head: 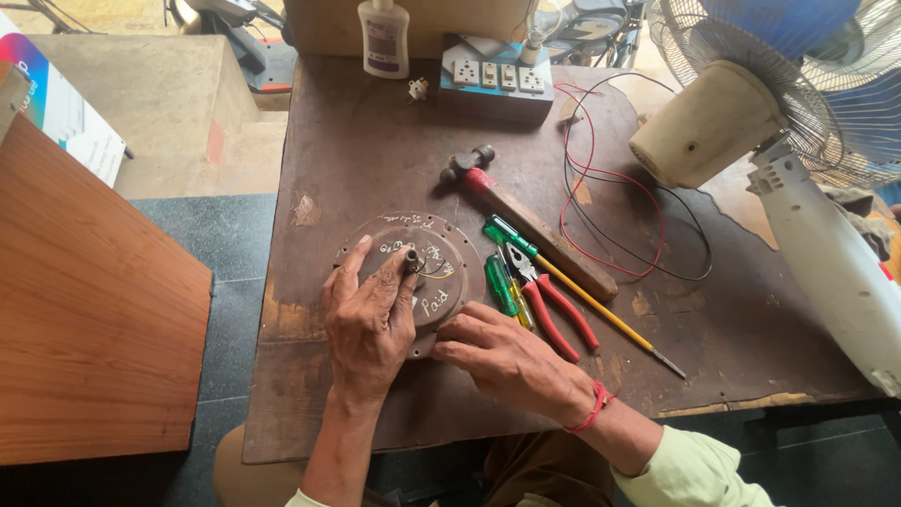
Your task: The person works on a fan motor by tightening screws with a screwdriver and using a hammer and pliers to fit parts together.
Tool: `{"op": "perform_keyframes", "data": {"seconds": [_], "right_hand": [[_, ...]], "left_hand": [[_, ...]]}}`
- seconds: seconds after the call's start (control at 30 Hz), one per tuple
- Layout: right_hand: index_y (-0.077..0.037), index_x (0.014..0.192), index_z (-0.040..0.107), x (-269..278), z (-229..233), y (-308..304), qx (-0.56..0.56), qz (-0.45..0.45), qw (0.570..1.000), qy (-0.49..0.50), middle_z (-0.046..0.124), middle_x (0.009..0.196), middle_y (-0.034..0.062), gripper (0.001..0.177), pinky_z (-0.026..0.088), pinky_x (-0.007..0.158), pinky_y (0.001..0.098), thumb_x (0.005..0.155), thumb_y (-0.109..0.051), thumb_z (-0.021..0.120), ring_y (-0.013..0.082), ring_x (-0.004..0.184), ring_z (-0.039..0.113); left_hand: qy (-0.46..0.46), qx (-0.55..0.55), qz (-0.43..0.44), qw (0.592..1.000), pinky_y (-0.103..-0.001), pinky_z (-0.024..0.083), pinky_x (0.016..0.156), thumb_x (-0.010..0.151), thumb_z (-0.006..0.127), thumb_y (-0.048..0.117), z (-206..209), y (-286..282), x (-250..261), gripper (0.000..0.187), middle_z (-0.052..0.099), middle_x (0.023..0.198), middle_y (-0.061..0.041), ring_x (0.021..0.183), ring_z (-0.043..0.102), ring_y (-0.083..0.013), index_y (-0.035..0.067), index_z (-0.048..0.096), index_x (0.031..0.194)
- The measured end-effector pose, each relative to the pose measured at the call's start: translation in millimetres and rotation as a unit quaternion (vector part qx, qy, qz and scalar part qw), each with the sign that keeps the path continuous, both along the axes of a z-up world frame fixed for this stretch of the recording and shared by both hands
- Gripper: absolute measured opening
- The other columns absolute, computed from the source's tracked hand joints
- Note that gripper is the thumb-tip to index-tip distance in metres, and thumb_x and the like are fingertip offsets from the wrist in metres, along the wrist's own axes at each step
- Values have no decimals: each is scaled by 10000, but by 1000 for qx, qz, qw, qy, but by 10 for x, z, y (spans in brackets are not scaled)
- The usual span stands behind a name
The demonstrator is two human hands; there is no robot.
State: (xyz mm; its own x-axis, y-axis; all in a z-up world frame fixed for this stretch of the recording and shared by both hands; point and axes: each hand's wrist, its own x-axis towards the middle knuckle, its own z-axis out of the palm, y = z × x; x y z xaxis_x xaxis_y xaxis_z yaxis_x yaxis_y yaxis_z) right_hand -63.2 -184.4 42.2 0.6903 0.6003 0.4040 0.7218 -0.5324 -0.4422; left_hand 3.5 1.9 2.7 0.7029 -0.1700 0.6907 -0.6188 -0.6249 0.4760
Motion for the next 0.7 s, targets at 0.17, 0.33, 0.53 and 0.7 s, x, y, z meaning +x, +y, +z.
{"op": "perform_keyframes", "data": {"seconds": [0.17, 0.33, 0.53, 0.7], "right_hand": [[-66, 1182, 669, -10, 32, 5, 14, 0, 1000, -5, 627, 1236, 116, 483, 517, 973, 425, 721, 77, 693, 335, 1156, 598], [-72, 1216, 677, 18, 50, 27, -4, 2, 1000, -13, 629, 1309, 110, 537, 515, 1025, 419, 708, 104, 677, 334, 1235, 595], [-46, 1220, 666, 71, 74, -9, 7, 33, 999, 11, 632, 1315, 106, 569, 502, 1084, 425, 674, 117, 658, 352, 1298, 576], [-71, 1243, 659, 28, 69, -11, 5, 34, 999, 10, 635, 1275, 90, 538, 496, 1100, 430, 735, 104, 674, 341, 1296, 586]], "left_hand": [[1, -3, -2, 1000, -455, 403, 1096, 936, 755, 161, 6, 3, 5, 318, 789, 1037, -86, 1316, 602, -313, 71, 735, 1241], [-1, 3, 0, 1000, -463, 404, 1098, 936, 753, 157, 10, 2, 3, 326, 788, 1027, -87, 1317, 599, -310, 80, 733, 1253], [2, 5, -2, 1000, -466, 401, 1101, 932, 750, 151, -2, 6, 4, 325, 790, 1020, -86, 1320, 596, -305, 77, 733, 1248], [4, 12, 1, 1000, -475, 400, 1108, 922, 755, 156, -18, 5, 9, 326, 786, 996, -81, 1326, 594, -308, 79, 732, 1238]]}}
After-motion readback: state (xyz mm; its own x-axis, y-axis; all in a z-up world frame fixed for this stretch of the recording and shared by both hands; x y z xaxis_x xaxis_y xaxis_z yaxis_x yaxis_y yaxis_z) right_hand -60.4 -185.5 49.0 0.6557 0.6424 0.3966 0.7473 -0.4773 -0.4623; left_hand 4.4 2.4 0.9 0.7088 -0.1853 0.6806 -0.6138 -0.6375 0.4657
